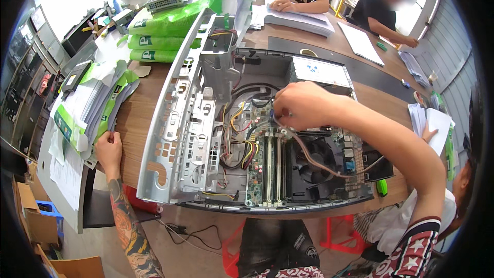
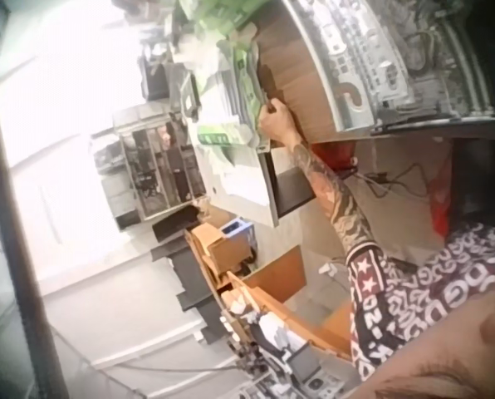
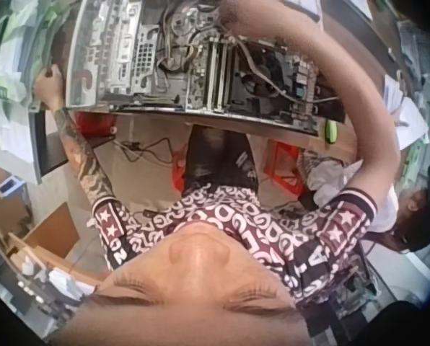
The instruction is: The person uses a screwdriver to unfasten screws on a computer case, lifts the internal metal bracket, disconnects internal cables by hand, and unscrews the cooling fan assembly.
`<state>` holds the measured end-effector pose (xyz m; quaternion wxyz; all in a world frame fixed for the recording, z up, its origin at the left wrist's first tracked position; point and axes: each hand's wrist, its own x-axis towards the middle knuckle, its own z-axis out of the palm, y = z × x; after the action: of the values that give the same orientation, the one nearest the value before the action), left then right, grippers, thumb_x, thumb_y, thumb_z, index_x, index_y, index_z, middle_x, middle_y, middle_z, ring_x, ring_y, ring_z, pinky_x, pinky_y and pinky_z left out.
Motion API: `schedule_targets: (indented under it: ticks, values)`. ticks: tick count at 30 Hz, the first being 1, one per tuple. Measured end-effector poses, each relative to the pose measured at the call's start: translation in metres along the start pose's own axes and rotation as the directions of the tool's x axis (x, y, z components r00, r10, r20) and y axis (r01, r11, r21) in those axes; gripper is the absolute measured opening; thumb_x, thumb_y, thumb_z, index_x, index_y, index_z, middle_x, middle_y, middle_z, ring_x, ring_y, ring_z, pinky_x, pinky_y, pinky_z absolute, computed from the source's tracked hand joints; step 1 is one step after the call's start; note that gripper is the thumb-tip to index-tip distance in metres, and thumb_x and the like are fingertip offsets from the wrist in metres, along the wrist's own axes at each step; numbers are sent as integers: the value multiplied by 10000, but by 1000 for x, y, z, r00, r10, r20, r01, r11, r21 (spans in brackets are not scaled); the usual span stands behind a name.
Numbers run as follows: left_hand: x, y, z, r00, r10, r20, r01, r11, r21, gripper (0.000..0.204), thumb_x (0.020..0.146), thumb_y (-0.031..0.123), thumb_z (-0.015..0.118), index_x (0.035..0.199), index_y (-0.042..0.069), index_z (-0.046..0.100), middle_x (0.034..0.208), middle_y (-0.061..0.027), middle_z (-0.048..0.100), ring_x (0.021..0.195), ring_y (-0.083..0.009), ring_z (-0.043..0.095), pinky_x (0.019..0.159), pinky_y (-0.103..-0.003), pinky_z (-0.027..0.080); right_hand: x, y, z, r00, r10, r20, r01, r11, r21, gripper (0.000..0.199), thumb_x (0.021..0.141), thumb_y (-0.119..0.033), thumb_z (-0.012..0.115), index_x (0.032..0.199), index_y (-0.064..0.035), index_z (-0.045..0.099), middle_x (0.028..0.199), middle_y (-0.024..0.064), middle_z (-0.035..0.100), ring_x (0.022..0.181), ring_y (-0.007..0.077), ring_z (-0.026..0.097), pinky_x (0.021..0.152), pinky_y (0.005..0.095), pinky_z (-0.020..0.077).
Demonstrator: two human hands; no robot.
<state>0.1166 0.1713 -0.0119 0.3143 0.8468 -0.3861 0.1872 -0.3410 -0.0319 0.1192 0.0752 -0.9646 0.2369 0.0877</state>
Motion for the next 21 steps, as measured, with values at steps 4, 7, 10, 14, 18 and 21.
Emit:
schedule_targets:
  ticks: [4,7,10,14,18,21]
  values:
    - [-1,-2,-1,1000,-5,1,5,1000,-16,310,844,237,650,704,-33,588,628,-192,587,568,-369,581,572,-445,443,-14,-2,-24,996,86,-17,-78,963,259,163,812,-118,713,935,-21,757,884,110,722,828,240,709,755,362,558]
    - [-1,3,-3,1000,-11,-5,11,1000,-22,315,844,237,651,705,-38,586,630,-195,585,569,-367,577,579,-444,443,-21,-4,-35,967,136,216,-207,913,351,208,870,-111,702,1045,-10,752,982,117,749,892,168,708,759,305,554]
    - [0,1,1,1000,7,-1,-7,999,-43,313,844,238,650,708,-37,591,630,-194,586,570,-364,579,580,-442,442,-28,11,-38,920,12,392,-239,809,537,237,912,-75,594,1085,-12,743,1004,113,753,890,161,697,807,301,545]
    - [-1,-3,3,1000,5,-8,-6,998,-60,310,845,237,648,711,-37,596,630,-194,587,570,-359,581,581,-440,442,-27,18,-54,995,85,46,-96,915,392,227,903,-101,586,1045,-28,747,972,116,732,871,201,696,813,327,546]
    - [1,-6,-4,1000,2,9,-2,1000,-15,308,843,236,644,709,-38,604,632,-190,596,576,-353,587,585,-441,443,-14,-27,-37,999,-37,-13,38,997,74,173,856,-158,685,958,-31,746,962,127,682,905,285,686,824,377,562]
    - [-1,-2,1,1000,16,11,-15,999,-35,305,841,235,641,707,-36,608,628,-188,600,573,-353,589,582,-444,443,5,-53,-14,986,-39,160,81,962,-260,217,775,-178,762,827,26,710,973,171,672,928,354,673,791,416,591]
